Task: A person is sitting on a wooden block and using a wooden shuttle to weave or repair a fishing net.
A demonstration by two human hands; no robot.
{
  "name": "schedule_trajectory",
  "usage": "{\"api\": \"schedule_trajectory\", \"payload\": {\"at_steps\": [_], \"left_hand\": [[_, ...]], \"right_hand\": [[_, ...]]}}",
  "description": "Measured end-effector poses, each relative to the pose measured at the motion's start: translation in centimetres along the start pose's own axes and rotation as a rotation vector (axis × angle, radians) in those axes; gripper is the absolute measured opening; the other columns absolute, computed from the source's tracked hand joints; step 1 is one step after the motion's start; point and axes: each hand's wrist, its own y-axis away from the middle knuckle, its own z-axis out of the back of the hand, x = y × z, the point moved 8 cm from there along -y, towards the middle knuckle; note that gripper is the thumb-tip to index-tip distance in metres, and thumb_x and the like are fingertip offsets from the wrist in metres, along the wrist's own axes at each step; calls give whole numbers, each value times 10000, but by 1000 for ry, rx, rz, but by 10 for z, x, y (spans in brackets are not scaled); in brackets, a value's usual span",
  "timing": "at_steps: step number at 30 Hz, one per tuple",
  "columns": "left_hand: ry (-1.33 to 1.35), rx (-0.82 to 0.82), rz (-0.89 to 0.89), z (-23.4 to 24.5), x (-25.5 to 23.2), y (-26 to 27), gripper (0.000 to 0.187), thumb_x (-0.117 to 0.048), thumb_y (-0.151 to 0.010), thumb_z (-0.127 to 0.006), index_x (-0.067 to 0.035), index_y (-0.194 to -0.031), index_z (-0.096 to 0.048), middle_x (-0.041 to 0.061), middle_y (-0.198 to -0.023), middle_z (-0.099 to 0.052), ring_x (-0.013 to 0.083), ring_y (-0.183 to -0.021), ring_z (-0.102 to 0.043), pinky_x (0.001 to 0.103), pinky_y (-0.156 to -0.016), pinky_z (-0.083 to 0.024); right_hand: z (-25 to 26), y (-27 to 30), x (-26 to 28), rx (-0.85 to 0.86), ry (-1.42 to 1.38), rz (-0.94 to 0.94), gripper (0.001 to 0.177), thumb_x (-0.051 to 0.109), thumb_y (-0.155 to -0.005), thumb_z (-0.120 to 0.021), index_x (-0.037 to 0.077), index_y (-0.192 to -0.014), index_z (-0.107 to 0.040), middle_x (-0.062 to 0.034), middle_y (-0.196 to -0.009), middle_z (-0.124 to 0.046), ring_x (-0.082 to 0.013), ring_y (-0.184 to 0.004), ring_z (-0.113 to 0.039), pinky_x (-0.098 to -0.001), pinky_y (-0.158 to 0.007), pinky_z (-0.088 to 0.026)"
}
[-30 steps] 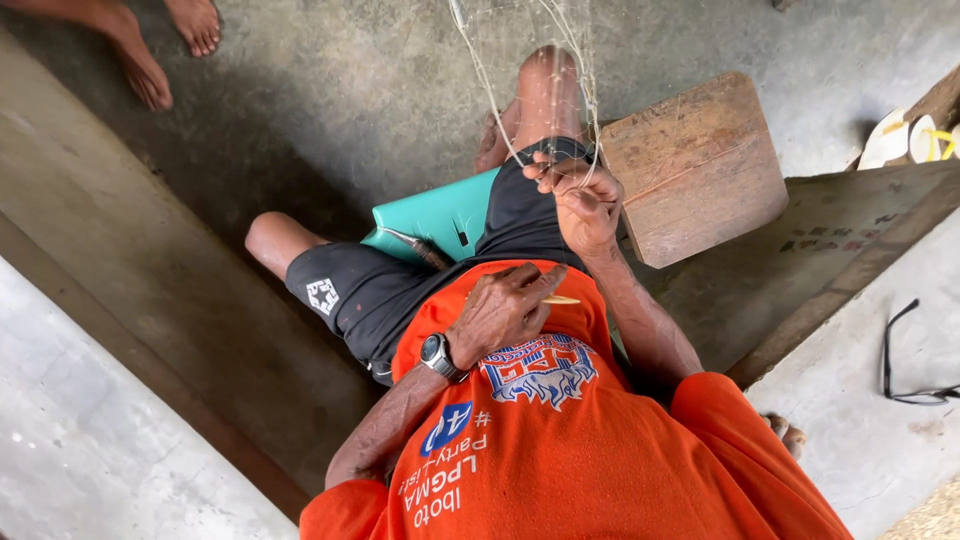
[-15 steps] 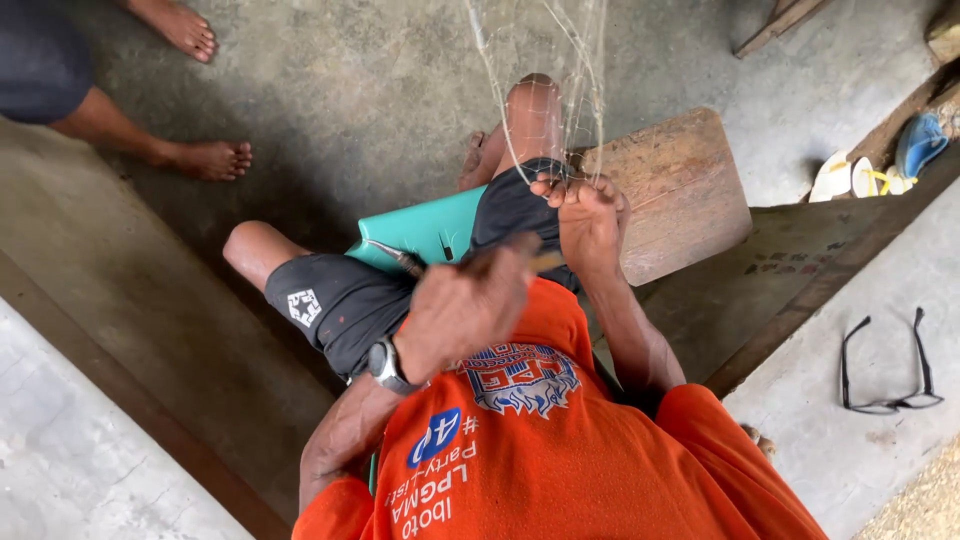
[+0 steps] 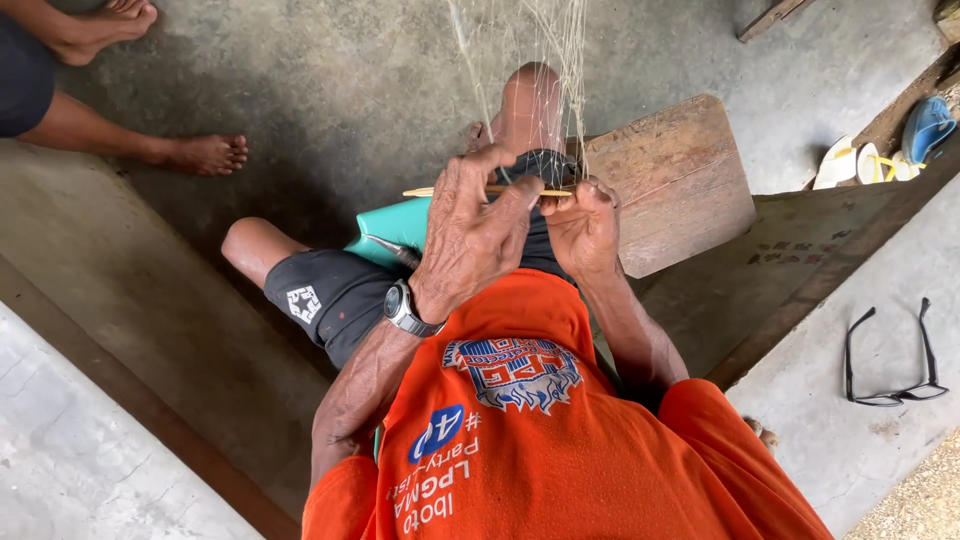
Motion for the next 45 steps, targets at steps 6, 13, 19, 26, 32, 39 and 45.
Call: {"api": "schedule_trajectory", "payload": {"at_steps": [6, 13, 19, 26, 32, 39, 45], "left_hand": [[212, -40, -115, -3, -18, 1, 150, -85, -944, -616, -164, -1033, -708, 94, -1064, -511, 286, -873, -597, 408, -746, -520], [93, 13, -324, 35, -89, -5, 215, -212, -1022, -505, -153, -917, -682, 45, -850, -628, 207, -776, -614, 445, -800, -404], [-119, -278, -234, 72, -69, 12, 231, -118, -974, -634, -219, -1151, -744, 10, -923, -631, 206, -783, -659, 480, -935, -583], [-106, -59, 13, 14, -2, 18, 284, -40, -978, -599, -180, -1201, -706, 34, -1049, -484, 233, -885, -589, 384, -861, -468], [142, -155, 3, 15, -16, 13, 238, -141, -1007, -651, -88, -1238, -680, 100, -988, -565, 273, -840, -636, 395, -770, -521], [238, -186, -5, 27, -32, -5, 177, -94, -995, -648, -129, -1128, -761, 54, -976, -468, 260, -906, -574, 376, -805, -544], [62, -231, -191, 40, -58, -7, 102, -64, -994, -636, -101, -985, -731, 81, -1009, -579, 270, -962, -624, 434, -877, -542]], "right_hand": [[13, 10, -27, 15, 6, -26, 240, 170, -1035, -546, 30, -841, -534, -122, -707, -629, -285, -734, -718, -389, -766, -600], [-53, -8, 3, 232, -59, 63, 208, 189, -1065, -566, -7, -998, -554, -155, -815, -609, -404, -970, -687, -658, -933, -548], [-61, -8, 29, 136, 146, 93, 288, 157, -1097, -492, 3, -858, -540, -191, -716, -614, -393, -983, -704, -620, -924, -594], [-55, 1, 34, 124, 298, 116, 338, 190, -1074, -539, -21, -810, -556, -201, -688, -610, -288, -775, -693, -492, -835, -616], [-48, 3, 25, 3, 263, 145, 328, 170, -1012, -630, -39, -771, -554, -222, -663, -637, -292, -750, -729, -413, -719, -628], [-107, 6, 40, 5, 400, 148, 299, 161, -1012, -625, -43, -801, -571, -313, -769, -686, -376, -813, -753, -473, -689, -636], [-129, 8, 43, -65, 465, 117, 364, -52, -1079, -334, 15, -769, -514, 122, -735, -469, 86, -749, -477, -49, -866, -432]]}}
